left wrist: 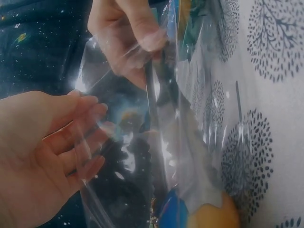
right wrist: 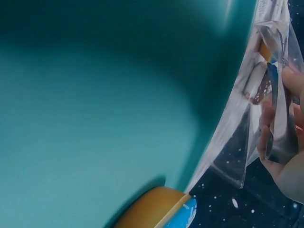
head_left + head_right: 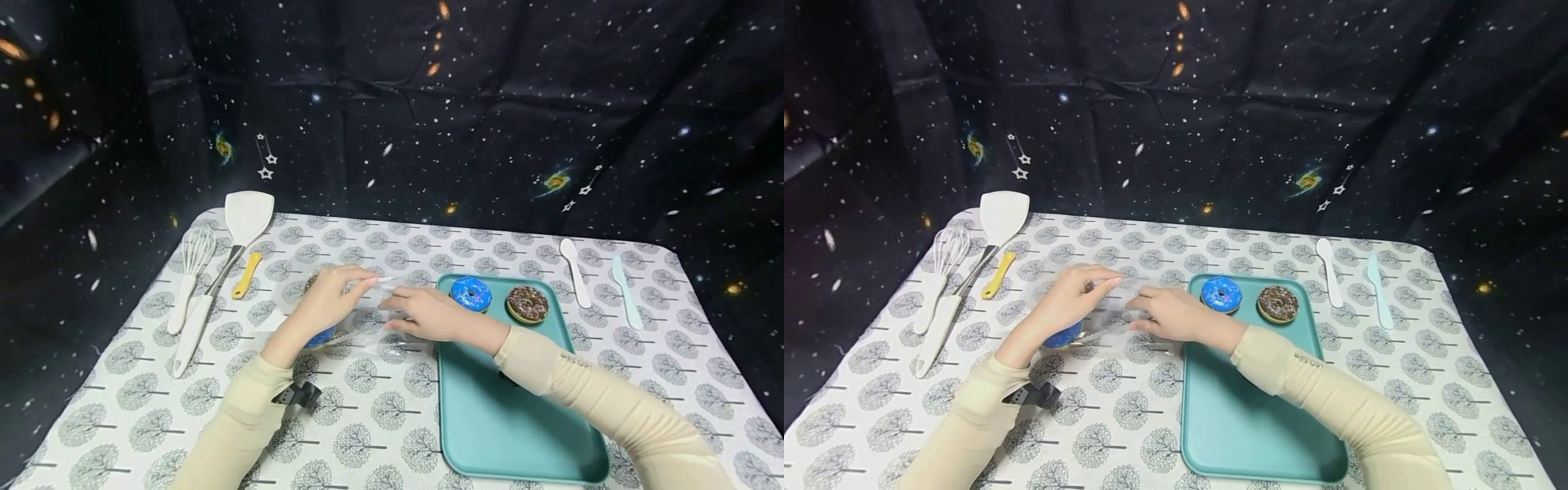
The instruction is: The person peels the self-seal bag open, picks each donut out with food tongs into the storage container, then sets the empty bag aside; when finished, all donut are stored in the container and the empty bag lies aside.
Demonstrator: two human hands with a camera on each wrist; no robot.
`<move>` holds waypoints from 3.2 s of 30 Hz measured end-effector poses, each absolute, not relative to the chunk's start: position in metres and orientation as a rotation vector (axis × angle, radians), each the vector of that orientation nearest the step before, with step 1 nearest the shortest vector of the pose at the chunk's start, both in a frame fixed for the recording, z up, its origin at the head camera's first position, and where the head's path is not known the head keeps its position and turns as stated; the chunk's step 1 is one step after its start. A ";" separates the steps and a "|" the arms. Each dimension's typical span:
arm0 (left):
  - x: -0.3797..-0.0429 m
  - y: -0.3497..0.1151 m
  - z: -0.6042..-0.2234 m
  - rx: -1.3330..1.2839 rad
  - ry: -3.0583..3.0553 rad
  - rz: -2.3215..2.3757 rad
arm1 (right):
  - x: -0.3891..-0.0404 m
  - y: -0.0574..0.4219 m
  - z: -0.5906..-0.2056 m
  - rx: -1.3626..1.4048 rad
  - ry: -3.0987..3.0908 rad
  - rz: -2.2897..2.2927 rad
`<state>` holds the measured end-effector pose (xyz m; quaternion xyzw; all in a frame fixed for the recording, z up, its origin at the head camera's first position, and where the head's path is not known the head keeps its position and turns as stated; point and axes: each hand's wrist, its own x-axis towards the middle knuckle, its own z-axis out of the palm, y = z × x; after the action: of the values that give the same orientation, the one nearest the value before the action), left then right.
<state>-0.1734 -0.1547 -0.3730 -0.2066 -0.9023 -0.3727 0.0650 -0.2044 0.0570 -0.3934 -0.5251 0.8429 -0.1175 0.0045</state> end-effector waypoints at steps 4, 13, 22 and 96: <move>-0.174 -0.153 -0.372 -0.632 -2.720 -1.120 | -0.203 0.057 -0.393 -1.703 2.658 -0.391; -0.175 -0.152 -0.372 -0.648 -2.768 -1.107 | -0.198 0.066 -0.392 -1.708 2.743 -0.389; -0.176 -0.158 -0.375 -0.668 -2.767 -1.103 | -0.192 0.100 -0.390 -1.766 2.833 -0.371; -0.175 -0.166 -0.371 -0.602 -2.774 -1.193 | -0.102 0.326 -0.360 -1.279 2.671 -0.729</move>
<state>-0.1746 -0.1665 -0.3708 -0.1955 -0.9005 -0.3871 0.0312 -0.1015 0.3263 -0.3597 -0.4191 0.8748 -0.2388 0.0459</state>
